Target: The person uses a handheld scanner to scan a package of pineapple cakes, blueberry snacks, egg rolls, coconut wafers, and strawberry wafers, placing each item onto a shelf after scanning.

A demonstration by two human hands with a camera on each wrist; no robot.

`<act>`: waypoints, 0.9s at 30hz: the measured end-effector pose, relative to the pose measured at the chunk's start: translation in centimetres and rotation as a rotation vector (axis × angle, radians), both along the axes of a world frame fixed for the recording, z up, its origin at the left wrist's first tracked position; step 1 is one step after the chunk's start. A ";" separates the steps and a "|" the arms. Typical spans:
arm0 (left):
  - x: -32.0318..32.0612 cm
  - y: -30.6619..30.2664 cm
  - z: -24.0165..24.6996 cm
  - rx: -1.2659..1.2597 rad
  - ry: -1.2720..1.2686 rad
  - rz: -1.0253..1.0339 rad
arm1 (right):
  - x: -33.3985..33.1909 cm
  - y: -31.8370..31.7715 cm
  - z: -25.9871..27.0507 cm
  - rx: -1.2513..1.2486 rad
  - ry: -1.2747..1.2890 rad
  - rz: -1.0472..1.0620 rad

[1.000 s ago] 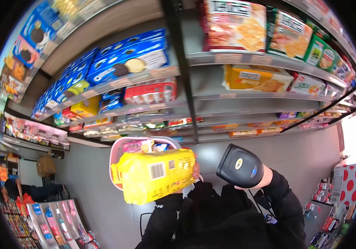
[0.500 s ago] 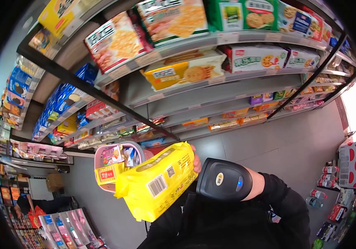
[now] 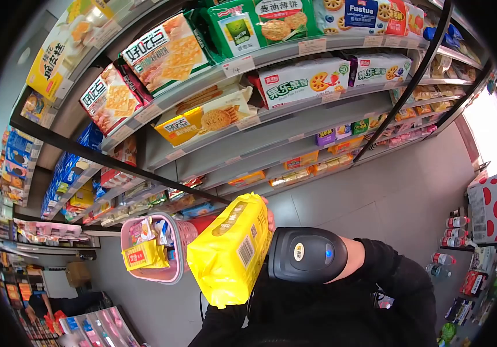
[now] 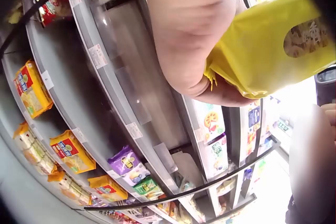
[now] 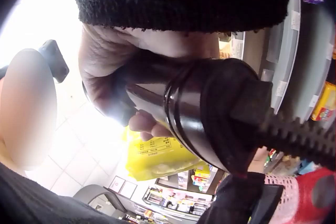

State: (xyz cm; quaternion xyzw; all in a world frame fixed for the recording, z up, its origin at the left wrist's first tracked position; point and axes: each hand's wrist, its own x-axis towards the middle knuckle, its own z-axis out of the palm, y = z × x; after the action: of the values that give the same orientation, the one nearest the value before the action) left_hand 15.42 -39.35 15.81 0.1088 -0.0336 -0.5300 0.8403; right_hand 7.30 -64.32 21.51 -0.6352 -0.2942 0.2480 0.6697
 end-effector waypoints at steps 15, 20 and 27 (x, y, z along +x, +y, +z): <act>-3.6 -1.6 -5.1 0.697 0.084 0.655 | -0.7 -1.5 -2.5 0.183 0.232 -0.443; -3.7 0.9 -6.9 0.965 -0.098 0.725 | -0.3 0.3 -4.2 0.228 0.361 -0.535; -3.1 4.8 -6.0 0.715 0.027 0.604 | 0.8 1.1 -7.7 0.346 0.541 -0.635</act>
State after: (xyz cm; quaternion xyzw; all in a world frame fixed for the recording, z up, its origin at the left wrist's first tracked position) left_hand 12.32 -34.51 9.83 0.3897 0.1953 -0.2411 0.8671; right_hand 8.08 -63.26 13.76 -0.4852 0.0638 0.1344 0.8617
